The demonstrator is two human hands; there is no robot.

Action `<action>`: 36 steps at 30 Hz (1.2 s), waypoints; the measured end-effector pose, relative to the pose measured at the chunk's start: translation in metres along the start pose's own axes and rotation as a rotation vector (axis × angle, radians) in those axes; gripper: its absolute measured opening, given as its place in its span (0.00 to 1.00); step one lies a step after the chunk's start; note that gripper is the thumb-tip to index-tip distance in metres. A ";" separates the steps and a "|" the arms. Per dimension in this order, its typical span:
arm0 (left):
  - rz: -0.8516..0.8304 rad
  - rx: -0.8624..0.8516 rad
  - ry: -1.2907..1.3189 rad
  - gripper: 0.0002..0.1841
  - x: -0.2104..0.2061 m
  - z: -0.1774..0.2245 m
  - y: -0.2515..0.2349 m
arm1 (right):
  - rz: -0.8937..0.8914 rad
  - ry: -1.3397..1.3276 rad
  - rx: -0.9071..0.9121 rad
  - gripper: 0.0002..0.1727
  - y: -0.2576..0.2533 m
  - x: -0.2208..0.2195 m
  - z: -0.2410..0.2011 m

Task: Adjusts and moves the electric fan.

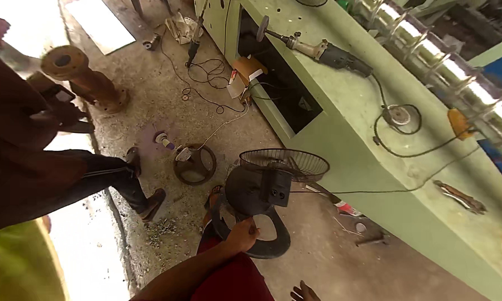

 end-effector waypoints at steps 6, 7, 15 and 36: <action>0.034 0.065 -0.173 0.22 0.045 -0.047 -0.021 | -0.025 0.087 -0.068 0.32 0.008 -0.040 0.006; 0.033 0.071 -0.209 0.22 0.054 -0.054 -0.024 | -0.027 0.099 -0.082 0.32 0.010 -0.048 0.007; -0.158 0.123 -0.354 0.24 0.068 -0.111 -0.051 | -0.031 0.097 -0.107 0.29 0.023 -0.102 -0.015; -0.078 0.129 -0.202 0.22 0.078 -0.117 -0.065 | -0.024 0.081 -0.007 0.17 0.033 -0.117 -0.065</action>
Point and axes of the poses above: each hand's wrist, its own y-axis away from the middle knuckle, its own x-axis out of the back of the hand, z = x × y, the point moved 9 cm from there along -y, towards the middle knuckle, and after that the axes turned 10 degrees about z, right-handed, at the moved point
